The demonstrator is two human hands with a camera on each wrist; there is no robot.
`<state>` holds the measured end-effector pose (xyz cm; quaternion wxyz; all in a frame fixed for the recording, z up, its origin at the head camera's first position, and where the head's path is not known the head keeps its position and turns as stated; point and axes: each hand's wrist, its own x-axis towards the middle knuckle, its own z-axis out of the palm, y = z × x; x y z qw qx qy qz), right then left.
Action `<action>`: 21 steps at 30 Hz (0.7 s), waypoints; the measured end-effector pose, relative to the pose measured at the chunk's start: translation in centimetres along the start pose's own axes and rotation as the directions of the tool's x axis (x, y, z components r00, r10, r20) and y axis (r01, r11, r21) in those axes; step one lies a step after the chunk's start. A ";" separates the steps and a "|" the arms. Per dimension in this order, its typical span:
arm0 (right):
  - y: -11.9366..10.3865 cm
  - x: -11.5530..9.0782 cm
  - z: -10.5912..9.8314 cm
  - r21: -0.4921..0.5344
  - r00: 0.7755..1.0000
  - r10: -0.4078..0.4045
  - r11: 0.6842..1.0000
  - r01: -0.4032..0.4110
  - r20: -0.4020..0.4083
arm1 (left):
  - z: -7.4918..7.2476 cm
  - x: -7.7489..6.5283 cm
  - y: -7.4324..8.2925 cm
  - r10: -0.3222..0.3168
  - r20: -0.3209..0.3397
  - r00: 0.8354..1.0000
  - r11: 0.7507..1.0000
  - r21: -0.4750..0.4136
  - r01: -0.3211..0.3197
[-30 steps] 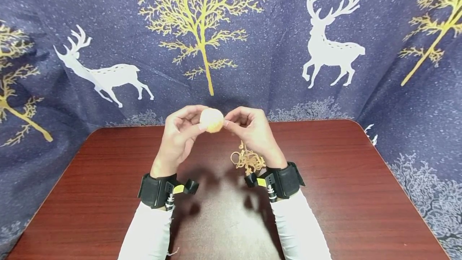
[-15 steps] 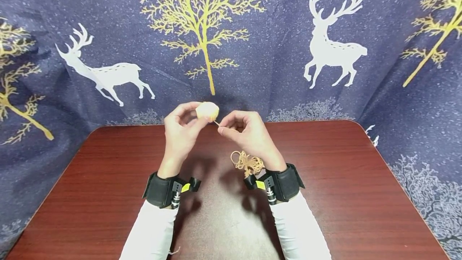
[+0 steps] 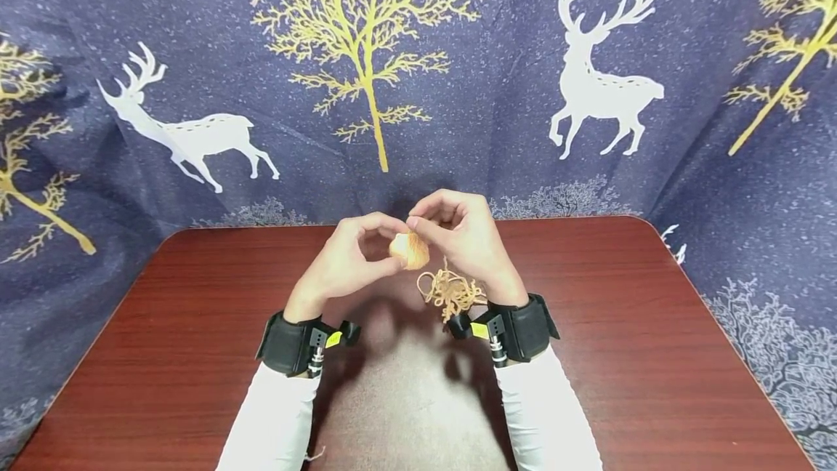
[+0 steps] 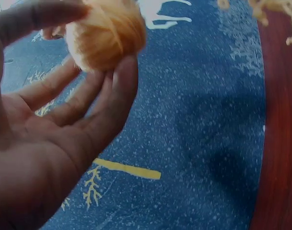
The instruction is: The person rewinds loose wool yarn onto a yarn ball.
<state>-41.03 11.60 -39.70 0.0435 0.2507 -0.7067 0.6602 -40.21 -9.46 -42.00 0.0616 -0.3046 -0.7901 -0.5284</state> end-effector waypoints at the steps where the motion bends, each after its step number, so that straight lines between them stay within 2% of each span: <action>1: 0.0 0.0 -0.1 -0.002 1.000 -0.004 1.000 0.004 -0.008 | 0.0 0.0 0.1 0.009 0.029 1.000 0.999 -0.037 -0.008; 3: 0.1 0.0 -0.2 0.005 1.000 -0.006 1.000 0.007 -0.021 | -0.1 -0.1 0.2 0.020 0.068 0.997 0.991 -0.136 -0.011; 5: 0.1 0.0 -0.3 0.013 1.000 -0.005 1.000 0.006 -0.030 | -0.1 -0.1 0.5 0.030 0.082 0.996 0.971 -0.240 -0.010; 7: 0.3 0.1 -0.3 0.015 0.999 -0.006 1.000 0.006 -0.035 | -0.2 -0.2 0.8 0.043 0.080 0.996 0.938 -0.345 -0.013; 10: 0.6 0.1 -0.2 0.024 0.999 -0.009 1.000 0.010 -0.037 | -0.3 -0.2 1.0 0.076 0.056 0.996 0.889 -0.456 -0.042; 13: 0.9 0.2 -0.2 0.051 0.999 -0.007 0.999 0.009 -0.032 | -0.3 -0.2 1.0 0.115 0.013 0.993 0.854 -0.512 -0.092; 16: 1.2 0.3 0.0 0.088 1.000 0.006 0.996 -0.005 -0.021 | -0.3 -0.2 1.1 0.149 -0.057 0.987 0.835 -0.527 -0.157; 18: 1.3 0.3 0.1 0.098 1.000 0.017 0.995 -0.016 -0.009 | -0.3 -0.1 1.2 0.143 -0.110 0.984 0.817 -0.548 -0.180; 21: 1.4 0.4 0.4 0.084 0.999 0.038 0.996 -0.039 0.006 | -0.2 0.1 1.5 0.092 -0.189 0.978 0.788 -0.586 -0.188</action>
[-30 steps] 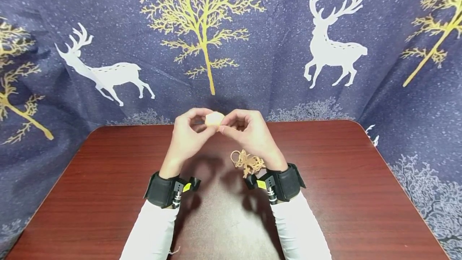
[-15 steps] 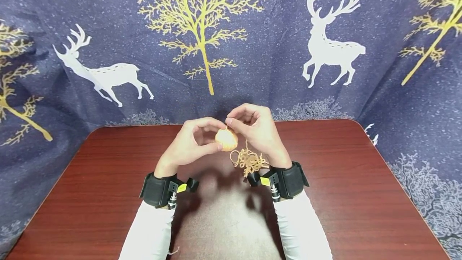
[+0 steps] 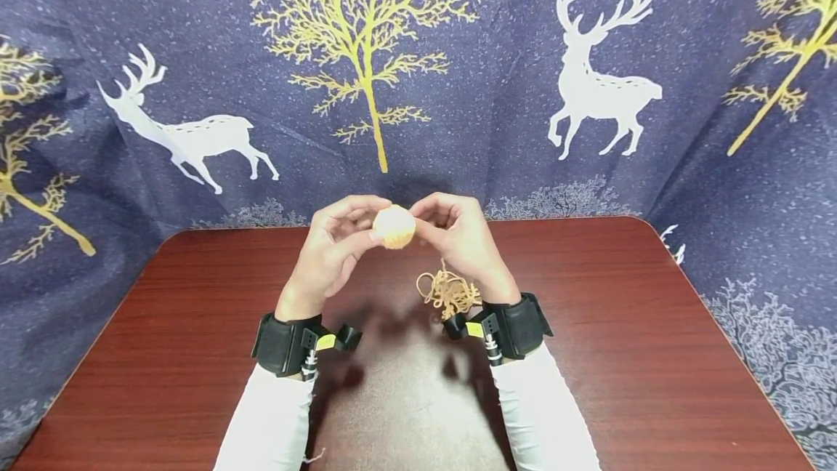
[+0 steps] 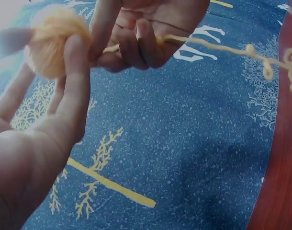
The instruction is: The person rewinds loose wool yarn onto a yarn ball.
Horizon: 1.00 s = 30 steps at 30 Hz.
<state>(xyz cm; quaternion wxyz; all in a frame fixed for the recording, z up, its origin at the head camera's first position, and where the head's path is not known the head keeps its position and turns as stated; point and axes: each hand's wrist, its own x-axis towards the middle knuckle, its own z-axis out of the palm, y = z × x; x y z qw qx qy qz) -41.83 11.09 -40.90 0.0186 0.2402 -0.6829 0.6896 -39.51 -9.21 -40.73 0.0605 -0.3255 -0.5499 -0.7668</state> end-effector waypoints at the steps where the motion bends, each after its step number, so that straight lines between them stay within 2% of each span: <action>1: 0.0 0.0 0.1 -0.013 1.000 0.008 1.000 -0.008 0.006 | 0.1 0.1 0.0 -0.004 -0.033 0.999 1.000 -0.026 0.003; 5: 0.0 0.1 0.6 -0.076 0.999 0.032 0.997 -0.030 0.023 | 0.2 0.3 -0.1 0.000 -0.154 0.988 0.996 -0.084 -0.013; 8: -0.1 0.0 0.8 -0.114 0.998 0.051 0.992 -0.047 0.035 | 0.2 0.4 -0.3 0.041 -0.231 0.972 0.997 -0.055 -0.055; 11: -0.2 -0.1 1.0 -0.143 0.997 0.063 0.988 -0.056 0.046 | 0.1 0.5 -0.6 0.103 -0.313 0.944 0.995 0.023 -0.100; 14: -0.4 -0.2 1.1 -0.163 0.996 0.068 0.985 -0.058 0.058 | -0.1 0.5 -1.0 0.160 -0.383 0.910 0.984 0.134 -0.117; 17: -0.5 -0.2 1.2 -0.173 0.996 0.064 0.984 -0.052 0.066 | -0.3 0.4 -1.2 0.210 -0.403 0.891 0.953 0.289 -0.093; 20: -0.7 -0.2 1.2 -0.181 0.996 0.054 0.983 -0.041 0.068 | -0.4 0.2 -1.5 0.246 -0.361 0.900 0.883 0.467 -0.054; 22: -0.9 -0.3 1.0 -0.189 0.997 0.035 0.982 -0.022 0.066 | -0.5 0.0 -1.7 0.244 -0.313 0.918 0.825 0.565 -0.027; 24: -1.0 -0.3 0.8 -0.188 0.998 0.005 0.982 0.007 0.061 | -0.7 -0.1 -1.7 0.203 -0.255 0.945 0.768 0.640 0.007; 26: -1.1 -0.2 0.5 -0.172 0.999 -0.025 0.985 0.033 0.047 | -0.9 -0.2 -1.6 0.109 -0.188 0.976 0.720 0.692 0.053; 27: -1.0 -0.2 0.3 -0.160 0.999 -0.036 0.986 0.041 0.035 | -1.0 -0.3 -1.6 0.047 -0.150 0.988 0.704 0.706 0.074; 28: -1.0 -0.2 0.1 -0.141 0.999 -0.044 0.989 0.047 0.023 | -1.1 -0.4 -1.5 -0.021 -0.105 0.994 0.696 0.712 0.090; 29: -0.9 -0.2 -0.1 -0.119 0.999 -0.051 0.991 0.052 0.008 | -1.1 -0.4 -1.4 -0.089 -0.057 0.994 0.692 0.714 0.103; 30: -0.9 -0.2 -0.2 -0.093 0.999 -0.054 0.994 0.053 -0.008 | -1.2 -0.5 -1.3 -0.154 -0.004 0.988 0.700 0.705 0.112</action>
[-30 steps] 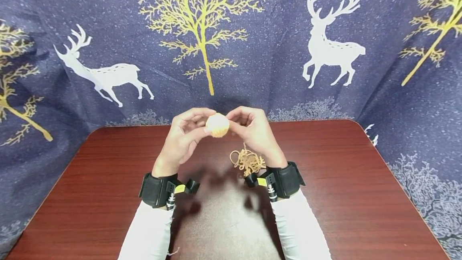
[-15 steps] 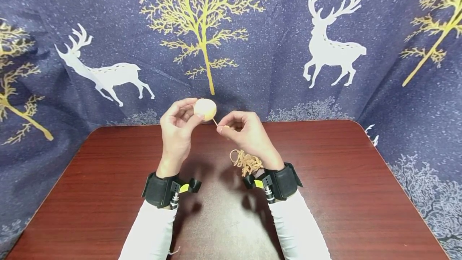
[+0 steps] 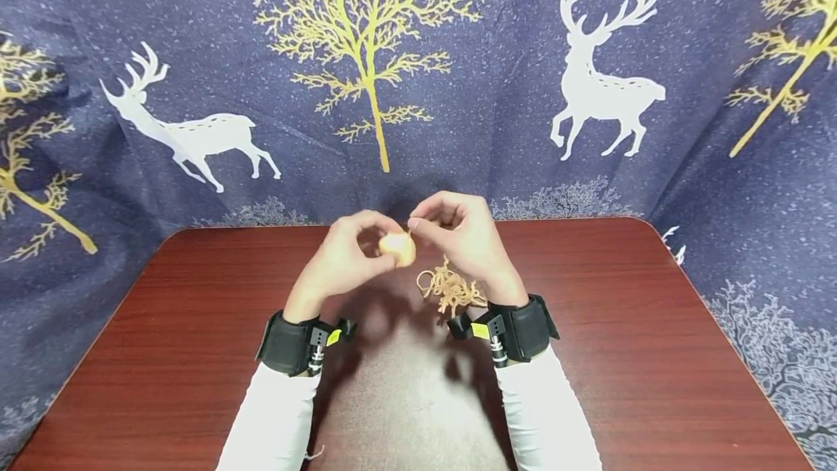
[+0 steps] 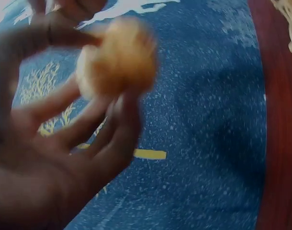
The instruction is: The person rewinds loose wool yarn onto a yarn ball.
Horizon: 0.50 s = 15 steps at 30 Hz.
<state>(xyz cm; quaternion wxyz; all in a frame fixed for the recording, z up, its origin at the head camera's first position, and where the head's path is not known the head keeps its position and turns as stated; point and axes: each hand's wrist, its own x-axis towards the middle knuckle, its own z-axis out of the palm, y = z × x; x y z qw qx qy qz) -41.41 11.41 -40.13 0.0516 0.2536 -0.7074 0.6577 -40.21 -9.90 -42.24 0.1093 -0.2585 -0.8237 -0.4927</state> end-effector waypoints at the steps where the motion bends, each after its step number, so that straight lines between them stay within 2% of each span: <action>1: 0.1 0.0 -0.1 0.027 1.000 -0.001 1.000 0.001 -0.014 | -0.1 -0.1 0.0 -0.006 0.079 0.997 1.000 -0.027 0.008; 4: 0.3 0.1 -0.4 0.099 0.999 -0.001 0.995 0.005 -0.041 | -0.4 -0.2 0.2 0.029 0.255 0.967 0.984 -0.179 0.017; 6: 0.3 0.1 -0.5 0.129 0.999 0.001 0.992 0.005 -0.045 | -0.5 -0.2 0.5 0.084 0.306 0.948 0.950 -0.311 0.016; 7: 0.3 0.1 -0.5 0.136 0.999 0.003 0.991 0.002 -0.043 | -0.6 -0.3 0.6 0.112 0.313 0.943 0.923 -0.385 0.018; 9: 0.3 0.1 -0.4 0.146 0.999 0.010 0.989 -0.005 -0.036 | -0.8 -0.3 0.9 0.173 0.294 0.940 0.858 -0.514 0.003; 12: 0.5 0.1 -0.4 0.146 1.000 0.024 0.989 -0.021 -0.019 | -1.0 -0.3 1.0 0.225 0.205 0.953 0.741 -0.671 -0.030; 15: 0.6 0.1 -0.3 0.147 0.999 0.032 0.989 -0.031 -0.005 | -1.0 -0.2 1.0 0.230 0.077 0.970 0.668 -0.737 -0.100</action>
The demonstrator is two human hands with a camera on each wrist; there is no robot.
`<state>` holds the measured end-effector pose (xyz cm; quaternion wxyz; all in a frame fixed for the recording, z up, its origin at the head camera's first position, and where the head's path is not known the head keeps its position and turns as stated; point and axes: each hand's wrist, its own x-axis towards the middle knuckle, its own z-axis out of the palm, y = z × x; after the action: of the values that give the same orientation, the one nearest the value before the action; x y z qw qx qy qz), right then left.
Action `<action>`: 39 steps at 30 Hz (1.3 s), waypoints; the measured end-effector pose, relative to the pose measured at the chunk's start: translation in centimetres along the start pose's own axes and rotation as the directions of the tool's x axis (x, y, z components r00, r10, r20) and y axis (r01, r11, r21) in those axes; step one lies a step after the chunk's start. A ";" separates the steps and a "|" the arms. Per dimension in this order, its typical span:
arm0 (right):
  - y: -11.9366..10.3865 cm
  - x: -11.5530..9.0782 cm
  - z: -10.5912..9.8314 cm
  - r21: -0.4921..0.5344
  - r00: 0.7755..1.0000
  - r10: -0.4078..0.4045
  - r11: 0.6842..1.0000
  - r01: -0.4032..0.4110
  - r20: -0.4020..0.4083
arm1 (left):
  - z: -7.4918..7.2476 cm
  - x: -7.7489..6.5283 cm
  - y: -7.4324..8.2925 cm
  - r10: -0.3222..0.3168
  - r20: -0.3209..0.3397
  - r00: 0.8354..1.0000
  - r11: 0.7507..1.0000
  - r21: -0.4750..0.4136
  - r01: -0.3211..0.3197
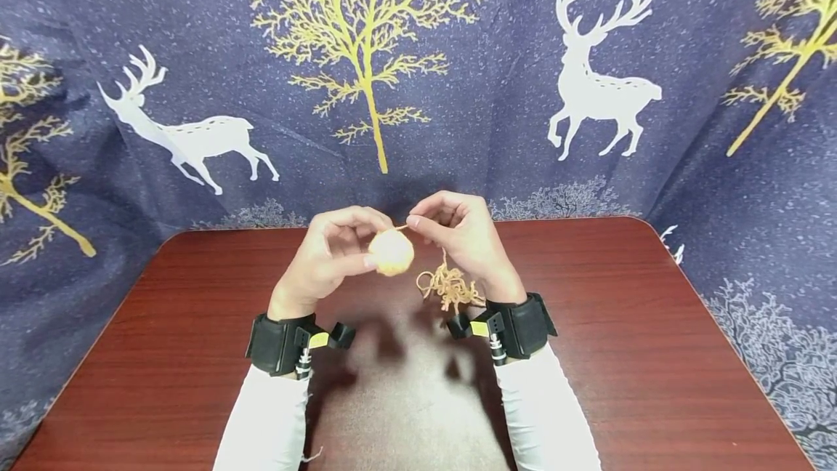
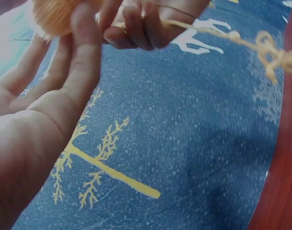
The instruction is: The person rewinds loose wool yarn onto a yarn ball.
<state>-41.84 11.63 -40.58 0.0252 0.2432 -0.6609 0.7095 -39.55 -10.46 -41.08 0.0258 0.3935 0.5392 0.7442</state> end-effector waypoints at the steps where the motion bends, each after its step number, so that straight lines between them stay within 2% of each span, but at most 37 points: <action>1: 0.0 0.0 0.1 0.000 1.000 0.002 1.000 -0.002 0.003 | 0.0 0.0 0.0 0.028 -0.034 0.999 0.999 -0.017 -0.028; 4: 0.1 0.1 0.2 -0.002 1.000 0.010 1.000 -0.010 0.015 | 0.1 0.2 0.1 0.086 -0.128 0.988 0.994 -0.059 -0.094; 8: 0.1 0.1 0.4 -0.037 1.000 0.015 0.999 -0.014 0.027 | 0.3 0.5 0.1 0.092 -0.267 0.959 0.972 -0.183 -0.144; 11: 0.2 0.1 0.6 -0.089 0.999 0.021 0.996 -0.018 0.040 | 0.2 0.6 0.1 0.074 -0.395 0.916 0.952 -0.244 -0.183; 14: 0.2 0.1 0.8 -0.152 0.997 0.024 0.988 -0.013 0.072 | 0.2 0.9 0.0 0.057 -0.527 0.848 0.951 -0.230 -0.207; 16: 0.0 0.1 0.9 -0.194 0.995 0.025 0.981 -0.005 0.099 | 0.2 1.1 -0.2 0.061 -0.609 0.791 0.964 -0.169 -0.205; 18: -0.1 0.0 0.9 -0.226 0.992 0.026 0.974 0.003 0.126 | 0.2 1.3 -0.5 0.095 -0.669 0.737 0.986 -0.037 -0.160; 19: -0.3 -0.1 0.9 -0.235 0.990 0.028 0.972 0.005 0.138 | 0.2 1.4 -0.6 0.119 -0.687 0.717 0.992 0.046 -0.120; 20: -0.4 -0.1 1.0 -0.243 0.989 0.029 0.970 0.008 0.148 | 0.2 1.3 -0.8 0.146 -0.694 0.705 0.988 0.139 -0.068; 21: -0.5 -0.2 1.0 -0.249 0.987 0.026 0.968 0.014 0.156 | 0.2 1.3 -0.9 0.175 -0.688 0.704 0.971 0.238 -0.010; 23: -0.7 -0.3 1.0 -0.243 0.986 0.016 0.970 0.025 0.167 | 0.2 1.1 -1.2 0.223 -0.648 0.728 0.903 0.419 0.096; 24: -0.7 -0.3 0.9 -0.234 0.986 0.006 0.972 0.034 0.168 | 0.2 1.0 -1.4 0.235 -0.619 0.750 0.860 0.491 0.135; 26: -0.7 -0.3 0.7 -0.195 0.987 -0.025 0.979 0.055 0.157 | 0.2 0.8 -1.6 0.233 -0.548 0.804 0.783 0.596 0.180; 28: -0.6 -0.3 0.5 -0.118 0.990 -0.055 0.990 0.071 0.129 | 0.2 0.6 -1.9 0.204 -0.479 0.854 0.736 0.651 0.189; 31: -0.4 -0.2 0.2 0.091 0.993 -0.095 0.992 0.089 0.069 | 0.0 0.5 -2.1 0.133 -0.375 0.918 0.690 0.700 0.185; 34: -0.2 -0.1 0.1 0.308 0.991 -0.132 0.944 0.122 0.012 | 0.0 0.4 -2.0 0.040 -0.263 0.964 0.658 0.733 0.173; 35: -0.2 0.0 0.0 0.365 0.990 -0.140 0.921 0.133 -0.008 | 0.0 0.3 -1.9 0.003 -0.220 0.975 0.657 0.736 0.164; 37: -0.2 0.1 -0.1 0.459 0.988 -0.144 0.875 0.151 -0.050 | 0.0 0.2 -1.7 -0.084 -0.134 0.987 0.681 0.716 0.155; 39: -0.1 0.2 -0.2 0.519 0.987 -0.129 0.840 0.161 -0.098 | 0.1 0.1 -1.4 -0.171 -0.046 0.984 0.735 0.659 0.158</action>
<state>-42.07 11.79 -40.35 0.0309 0.2689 -0.4210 0.8657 -40.08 -9.76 -42.16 -0.0442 0.3345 0.7994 0.4972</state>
